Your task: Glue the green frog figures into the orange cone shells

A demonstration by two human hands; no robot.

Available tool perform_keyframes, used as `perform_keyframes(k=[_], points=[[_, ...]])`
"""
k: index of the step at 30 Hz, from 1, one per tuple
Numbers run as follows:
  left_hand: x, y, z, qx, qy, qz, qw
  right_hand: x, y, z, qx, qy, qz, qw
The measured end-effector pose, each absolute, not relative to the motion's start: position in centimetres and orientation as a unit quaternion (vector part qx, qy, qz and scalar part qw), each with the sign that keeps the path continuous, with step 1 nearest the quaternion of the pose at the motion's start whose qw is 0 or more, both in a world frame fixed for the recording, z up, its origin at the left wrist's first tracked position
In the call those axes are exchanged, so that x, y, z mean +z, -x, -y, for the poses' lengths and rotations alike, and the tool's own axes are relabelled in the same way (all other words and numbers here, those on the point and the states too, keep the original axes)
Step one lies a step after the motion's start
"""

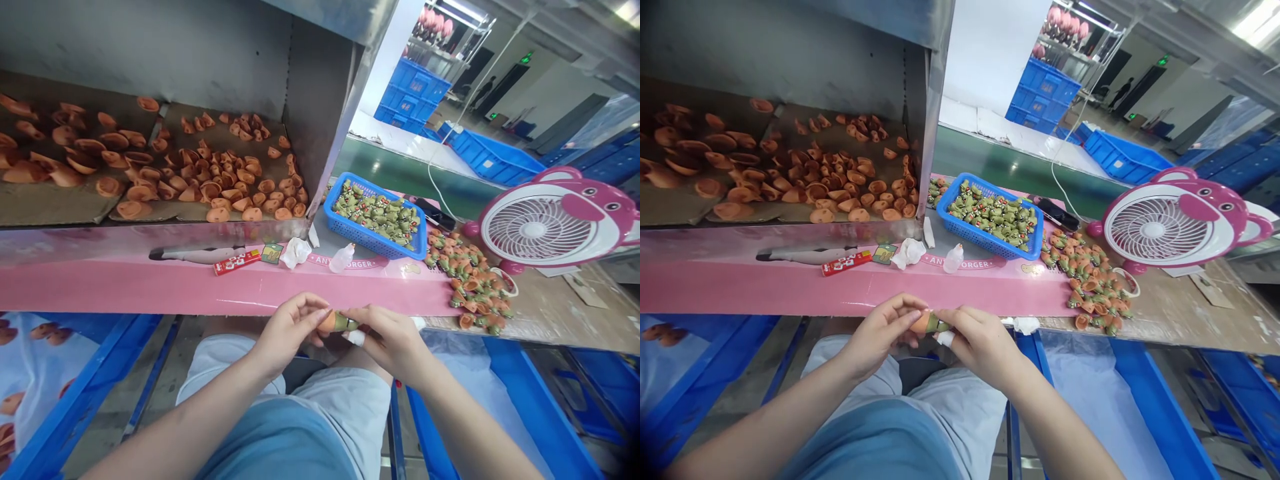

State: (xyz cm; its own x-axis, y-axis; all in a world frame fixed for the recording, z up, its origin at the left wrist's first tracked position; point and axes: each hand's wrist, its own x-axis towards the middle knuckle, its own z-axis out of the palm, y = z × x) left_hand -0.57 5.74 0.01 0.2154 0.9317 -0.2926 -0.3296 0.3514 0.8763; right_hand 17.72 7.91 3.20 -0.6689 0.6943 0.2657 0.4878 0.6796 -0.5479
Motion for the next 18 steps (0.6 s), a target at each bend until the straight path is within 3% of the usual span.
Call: perform_keyframes(k=[4,12,18], points=[[0.7,1.0,-5.1,0.512,-0.439,-0.443,0.591,2.8,-17.4,-7.6,0.276,0.395,0.831,0.279],[0.8,0.7,-4.2,0.489,-0.401,-0.411,0.656,2.3,-17.1,-7.0,0.364,0.429,0.761,0.324],[1.1,0.1,-4.2,0.488,-0.369,-0.434,0.661,2.8,-17.2,-7.0,0.311,0.416,0.808,0.279]])
